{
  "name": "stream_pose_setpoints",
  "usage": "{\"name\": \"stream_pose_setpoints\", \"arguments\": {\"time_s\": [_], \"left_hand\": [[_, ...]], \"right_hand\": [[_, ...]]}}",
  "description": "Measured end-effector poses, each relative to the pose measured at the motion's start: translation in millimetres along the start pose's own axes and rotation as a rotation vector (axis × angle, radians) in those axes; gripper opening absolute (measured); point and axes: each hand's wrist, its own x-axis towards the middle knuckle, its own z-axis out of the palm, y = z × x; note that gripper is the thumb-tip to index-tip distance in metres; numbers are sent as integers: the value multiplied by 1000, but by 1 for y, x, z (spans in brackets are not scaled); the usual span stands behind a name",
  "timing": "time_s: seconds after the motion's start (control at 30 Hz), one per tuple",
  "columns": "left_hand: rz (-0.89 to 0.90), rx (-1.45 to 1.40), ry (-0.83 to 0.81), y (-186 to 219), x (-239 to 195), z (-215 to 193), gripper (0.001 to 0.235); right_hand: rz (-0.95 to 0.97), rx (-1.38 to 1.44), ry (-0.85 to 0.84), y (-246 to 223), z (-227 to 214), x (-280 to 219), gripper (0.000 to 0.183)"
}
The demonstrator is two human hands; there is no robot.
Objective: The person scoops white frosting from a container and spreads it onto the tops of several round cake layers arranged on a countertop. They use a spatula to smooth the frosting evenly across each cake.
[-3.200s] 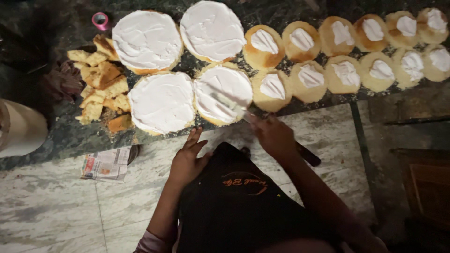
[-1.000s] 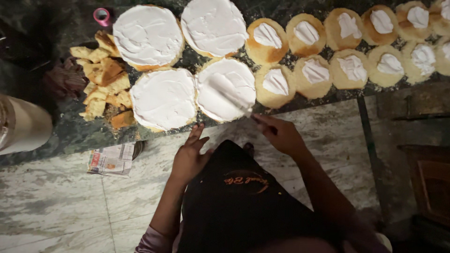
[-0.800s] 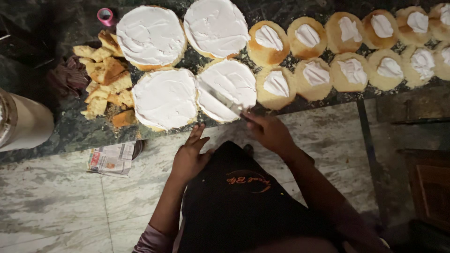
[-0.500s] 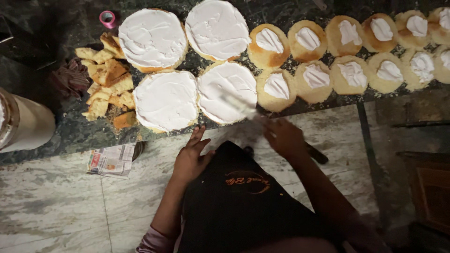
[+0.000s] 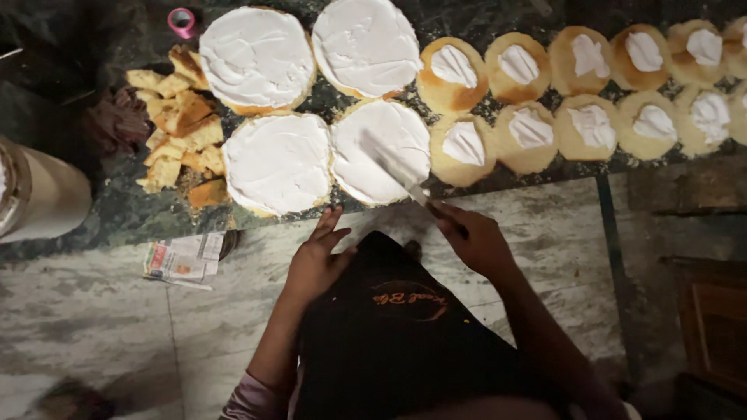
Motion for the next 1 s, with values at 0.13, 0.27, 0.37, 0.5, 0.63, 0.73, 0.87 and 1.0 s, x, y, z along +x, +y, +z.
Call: {"name": "stream_pose_setpoints", "arguments": {"time_s": [0.13, 0.27, 0.37, 0.5, 0.63, 0.73, 0.87, 1.0], "left_hand": [[-1, 23, -33, -3, 0, -5, 35], [26, 39, -39, -3, 2, -5, 35], [34, 29, -31, -5, 1, -4, 35], [-45, 11, -29, -9, -3, 2, 42], [-29, 30, -74, -11, -2, -1, 38], [35, 43, -37, -9, 0, -2, 36], [16, 31, -42, -5, 0, -5, 36], [28, 54, -45, 0, 3, -9, 35]], "right_hand": [[-48, -115, 9, -18, 24, 41, 41], [-129, -101, -57, -23, 42, 66, 39], [-159, 38, -199, -22, 52, 61, 39], [-86, 223, -527, -13, 48, 43, 43], [-52, 174, -375, -7, 28, 38, 41], [146, -32, -75, -3, 17, 37, 43], [-151, -278, 112, -1, 26, 32, 40], [66, -553, -17, 8, 28, 30, 39]]}}
